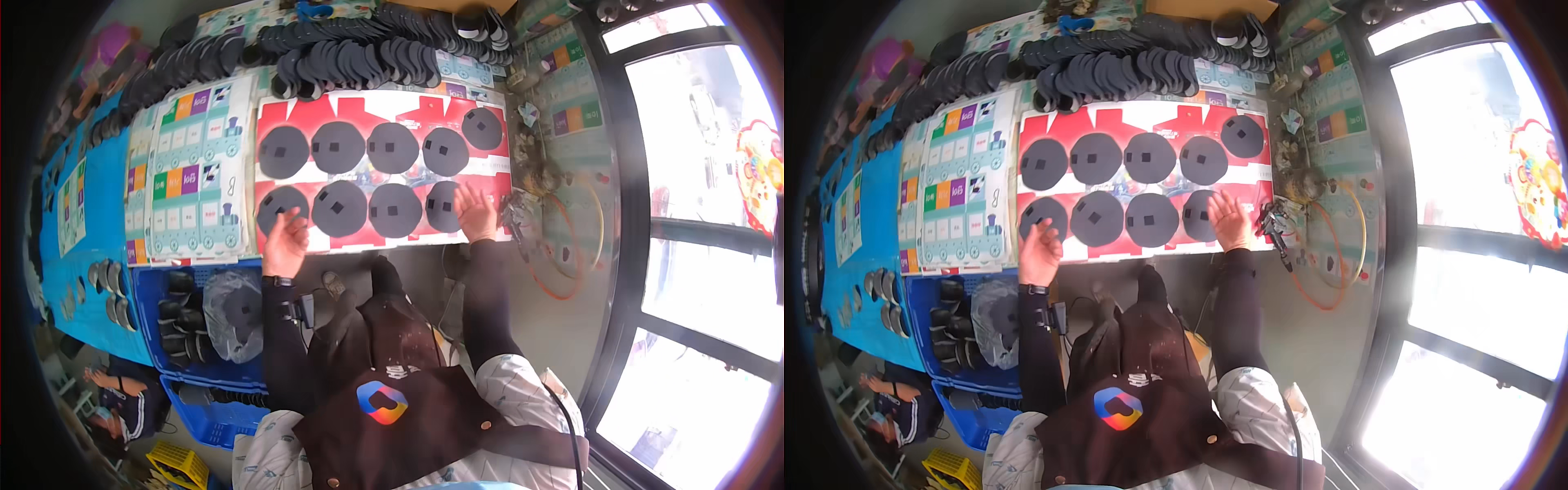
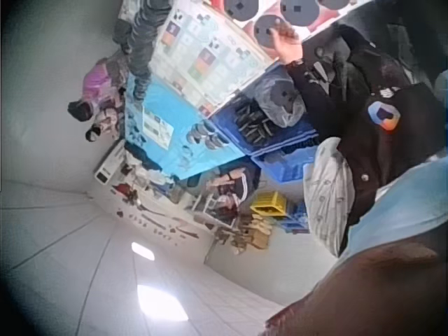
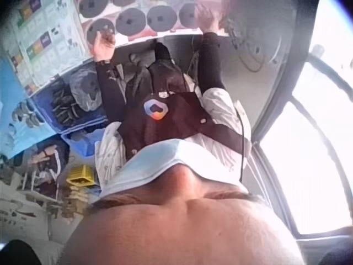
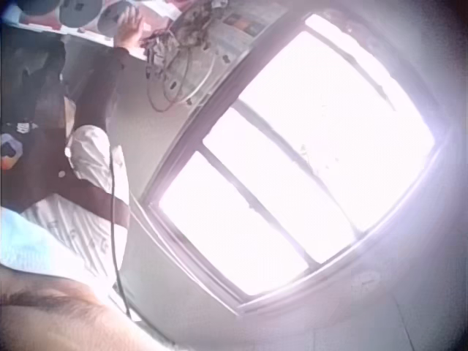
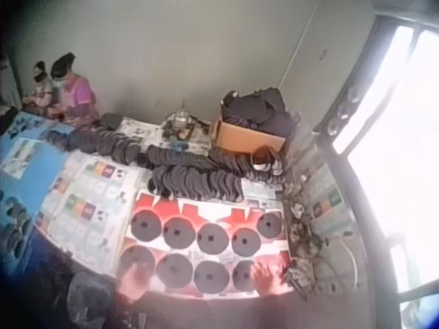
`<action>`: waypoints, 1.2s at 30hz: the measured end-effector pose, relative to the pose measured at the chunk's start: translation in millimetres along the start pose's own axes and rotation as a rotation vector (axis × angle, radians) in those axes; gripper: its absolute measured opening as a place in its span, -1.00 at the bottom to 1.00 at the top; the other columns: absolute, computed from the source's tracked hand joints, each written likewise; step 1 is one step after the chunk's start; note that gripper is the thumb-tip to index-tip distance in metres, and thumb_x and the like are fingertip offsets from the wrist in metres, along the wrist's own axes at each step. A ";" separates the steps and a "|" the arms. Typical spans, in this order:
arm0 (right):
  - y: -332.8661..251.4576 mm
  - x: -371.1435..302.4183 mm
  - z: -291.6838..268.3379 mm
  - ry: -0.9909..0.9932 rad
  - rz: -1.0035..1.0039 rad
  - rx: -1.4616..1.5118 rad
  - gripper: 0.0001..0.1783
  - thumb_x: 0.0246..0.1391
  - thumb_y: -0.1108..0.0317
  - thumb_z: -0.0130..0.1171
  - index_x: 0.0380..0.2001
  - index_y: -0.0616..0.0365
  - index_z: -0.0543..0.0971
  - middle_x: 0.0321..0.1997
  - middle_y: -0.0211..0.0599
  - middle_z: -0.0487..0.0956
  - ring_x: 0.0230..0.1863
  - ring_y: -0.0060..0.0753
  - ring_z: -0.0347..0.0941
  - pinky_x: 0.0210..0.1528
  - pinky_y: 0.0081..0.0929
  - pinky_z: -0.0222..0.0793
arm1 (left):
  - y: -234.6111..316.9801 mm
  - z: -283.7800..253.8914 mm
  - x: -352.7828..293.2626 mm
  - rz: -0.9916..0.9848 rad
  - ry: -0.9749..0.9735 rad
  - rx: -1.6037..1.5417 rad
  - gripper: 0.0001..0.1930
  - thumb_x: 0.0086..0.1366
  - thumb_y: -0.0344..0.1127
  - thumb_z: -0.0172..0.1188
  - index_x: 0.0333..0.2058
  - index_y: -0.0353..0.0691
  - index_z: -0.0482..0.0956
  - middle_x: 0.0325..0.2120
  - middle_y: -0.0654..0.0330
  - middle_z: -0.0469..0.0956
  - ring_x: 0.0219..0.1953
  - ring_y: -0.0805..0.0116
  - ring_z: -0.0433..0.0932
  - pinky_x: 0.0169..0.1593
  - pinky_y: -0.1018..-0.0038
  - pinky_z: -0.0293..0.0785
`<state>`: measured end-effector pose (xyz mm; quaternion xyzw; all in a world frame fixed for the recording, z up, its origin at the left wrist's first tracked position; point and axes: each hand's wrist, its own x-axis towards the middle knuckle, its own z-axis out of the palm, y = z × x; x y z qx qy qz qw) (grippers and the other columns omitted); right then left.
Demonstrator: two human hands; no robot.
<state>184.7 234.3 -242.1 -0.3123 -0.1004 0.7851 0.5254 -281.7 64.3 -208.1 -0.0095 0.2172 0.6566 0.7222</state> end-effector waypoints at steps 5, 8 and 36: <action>-9.4 37.6 -3.3 0.507 0.385 -0.419 -0.49 0.34 0.22 -0.08 0.25 0.29 0.34 0.15 0.04 0.57 0.13 -0.04 0.57 0.16 -0.24 0.49 | -87.6 5.7 103.6 -0.302 0.325 0.320 -0.50 0.51 -0.09 0.02 0.31 -0.18 0.32 0.21 0.00 0.46 0.22 0.07 0.49 0.30 0.17 0.39; -43.8 75.7 8.8 0.062 0.217 -0.194 -0.44 0.38 0.16 -0.07 0.31 0.29 0.29 0.24 0.08 0.50 0.19 -0.03 0.53 0.27 -0.22 0.42 | -88.4 10.6 119.0 -0.379 0.389 0.533 -0.53 0.51 -0.05 0.01 0.24 -0.20 0.37 0.12 0.03 0.53 0.09 0.08 0.58 0.19 0.20 0.48; 89.2 176.5 128.4 0.080 0.278 -0.071 -0.34 0.37 0.21 -0.04 0.41 0.31 0.15 0.45 0.06 0.27 0.44 0.02 0.25 0.41 -0.17 0.25 | 6.1 29.7 216.0 0.062 -0.109 0.040 -0.46 0.51 -0.07 0.02 0.33 -0.21 0.26 0.33 -0.06 0.29 0.34 -0.01 0.32 0.28 0.14 0.41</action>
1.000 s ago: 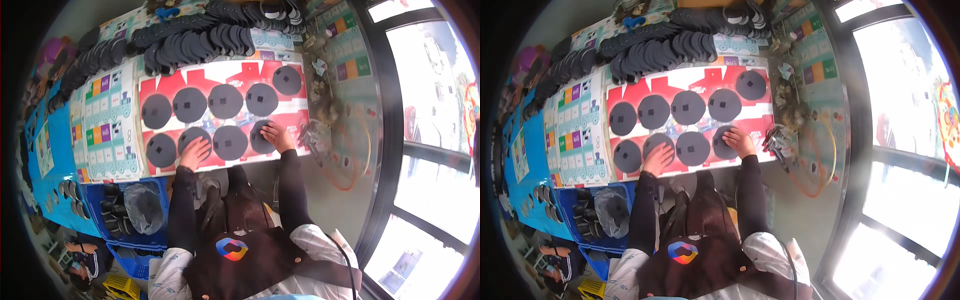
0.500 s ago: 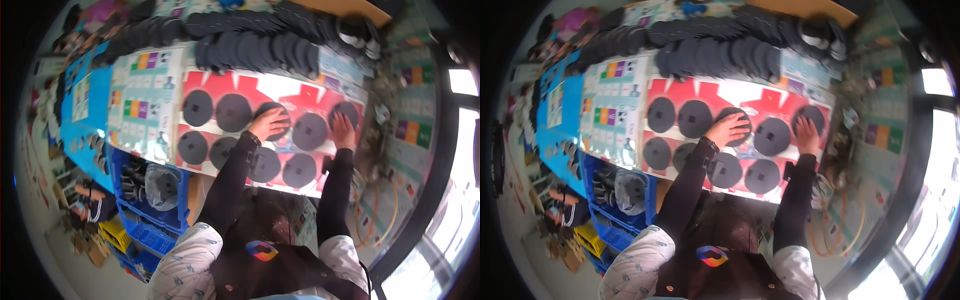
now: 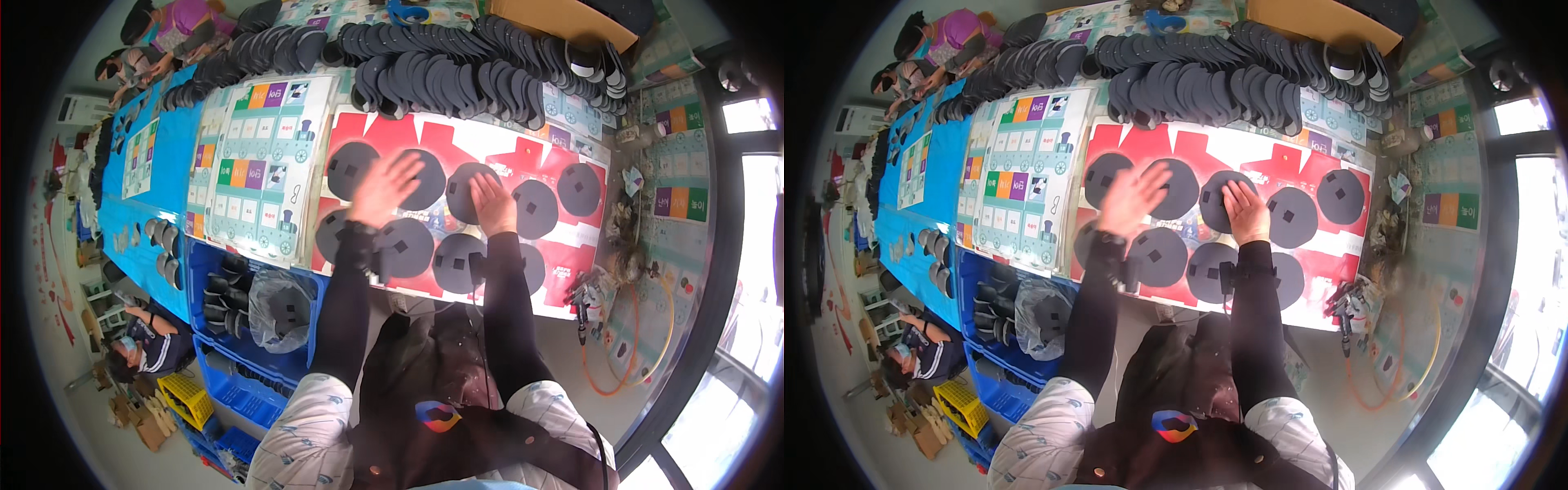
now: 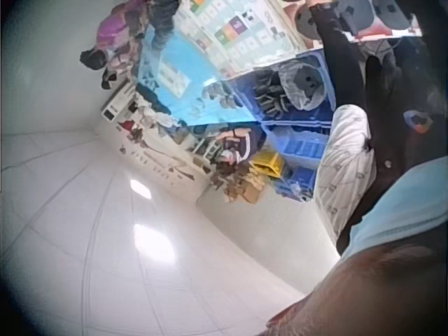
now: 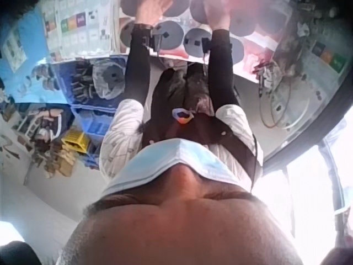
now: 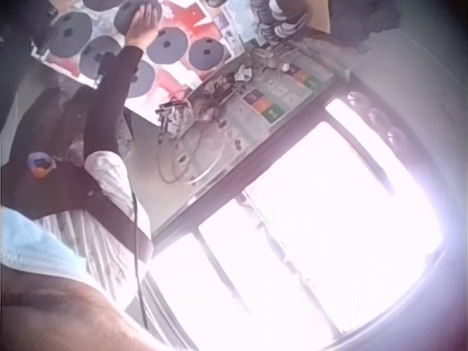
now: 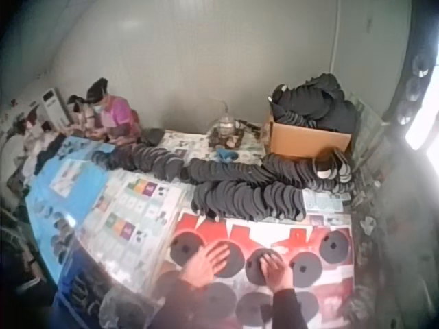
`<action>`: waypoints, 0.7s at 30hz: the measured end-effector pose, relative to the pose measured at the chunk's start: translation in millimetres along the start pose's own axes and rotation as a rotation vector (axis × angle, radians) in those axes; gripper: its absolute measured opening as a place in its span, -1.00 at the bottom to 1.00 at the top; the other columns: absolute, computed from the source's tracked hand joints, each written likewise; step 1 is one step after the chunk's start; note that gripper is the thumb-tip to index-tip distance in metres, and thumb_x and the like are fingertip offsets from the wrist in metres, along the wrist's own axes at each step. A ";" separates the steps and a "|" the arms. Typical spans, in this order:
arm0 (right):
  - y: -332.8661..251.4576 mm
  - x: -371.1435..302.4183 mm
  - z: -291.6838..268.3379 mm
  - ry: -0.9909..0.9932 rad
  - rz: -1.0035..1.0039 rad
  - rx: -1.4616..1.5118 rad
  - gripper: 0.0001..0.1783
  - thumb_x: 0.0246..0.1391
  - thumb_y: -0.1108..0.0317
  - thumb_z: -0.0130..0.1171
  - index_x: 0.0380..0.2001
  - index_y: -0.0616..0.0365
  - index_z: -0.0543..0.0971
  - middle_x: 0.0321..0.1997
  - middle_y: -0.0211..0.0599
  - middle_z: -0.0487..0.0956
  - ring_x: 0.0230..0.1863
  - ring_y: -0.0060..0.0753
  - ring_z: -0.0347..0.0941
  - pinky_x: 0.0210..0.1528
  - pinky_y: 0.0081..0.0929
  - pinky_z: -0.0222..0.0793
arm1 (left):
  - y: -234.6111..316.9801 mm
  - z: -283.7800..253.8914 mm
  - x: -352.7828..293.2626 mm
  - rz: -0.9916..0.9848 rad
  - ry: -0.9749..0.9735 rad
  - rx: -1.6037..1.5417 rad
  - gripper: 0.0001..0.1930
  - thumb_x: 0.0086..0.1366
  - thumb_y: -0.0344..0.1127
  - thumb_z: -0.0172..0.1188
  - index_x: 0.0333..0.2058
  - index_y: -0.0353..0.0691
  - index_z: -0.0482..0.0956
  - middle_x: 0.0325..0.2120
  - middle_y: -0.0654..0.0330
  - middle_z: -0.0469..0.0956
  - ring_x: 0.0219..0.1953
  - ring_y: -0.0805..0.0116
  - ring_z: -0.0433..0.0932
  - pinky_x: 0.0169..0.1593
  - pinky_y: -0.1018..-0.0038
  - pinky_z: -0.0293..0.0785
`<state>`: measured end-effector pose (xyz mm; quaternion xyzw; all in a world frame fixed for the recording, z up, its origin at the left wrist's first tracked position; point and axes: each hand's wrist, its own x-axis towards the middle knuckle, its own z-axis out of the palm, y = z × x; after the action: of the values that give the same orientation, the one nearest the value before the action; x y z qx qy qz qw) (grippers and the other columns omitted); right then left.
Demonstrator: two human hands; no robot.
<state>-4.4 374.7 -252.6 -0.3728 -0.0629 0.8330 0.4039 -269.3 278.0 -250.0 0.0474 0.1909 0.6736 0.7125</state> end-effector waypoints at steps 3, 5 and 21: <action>17.0 -39.3 -11.1 -0.289 -0.092 -0.021 -0.36 0.38 0.16 -0.02 0.37 0.35 0.20 0.40 0.06 0.34 0.38 0.03 0.34 0.36 -0.13 0.34 | -26.1 11.9 7.9 -0.151 0.441 0.378 -0.50 0.51 -0.11 0.03 0.29 -0.23 0.28 0.26 0.00 0.39 0.31 0.03 0.35 0.29 0.17 0.37; 26.4 -88.3 -34.6 -0.421 0.012 0.005 -0.35 0.38 0.10 0.00 0.35 0.32 0.24 0.35 0.08 0.40 0.33 0.04 0.40 0.34 -0.10 0.36 | -18.7 -7.7 -12.3 -0.120 0.255 0.147 -0.52 0.51 -0.13 0.05 0.27 -0.25 0.31 0.17 0.04 0.48 0.19 0.08 0.48 0.27 0.16 0.39; -23.2 -267.4 -185.4 0.579 -0.266 -1.652 -0.60 0.00 0.29 0.20 -0.07 0.19 0.62 -0.06 0.02 0.67 0.03 0.03 0.60 0.05 -0.08 0.53 | 20.2 -6.4 -231.2 -0.125 0.283 0.517 -0.69 0.41 -0.09 0.21 0.03 -0.06 0.57 -0.13 0.31 0.61 -0.15 0.37 0.59 -0.05 0.42 0.56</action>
<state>240.5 161.3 -223.1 -0.7314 -0.5824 0.3405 0.0995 -295.0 52.5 -201.2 0.1212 0.4561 0.5572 0.6833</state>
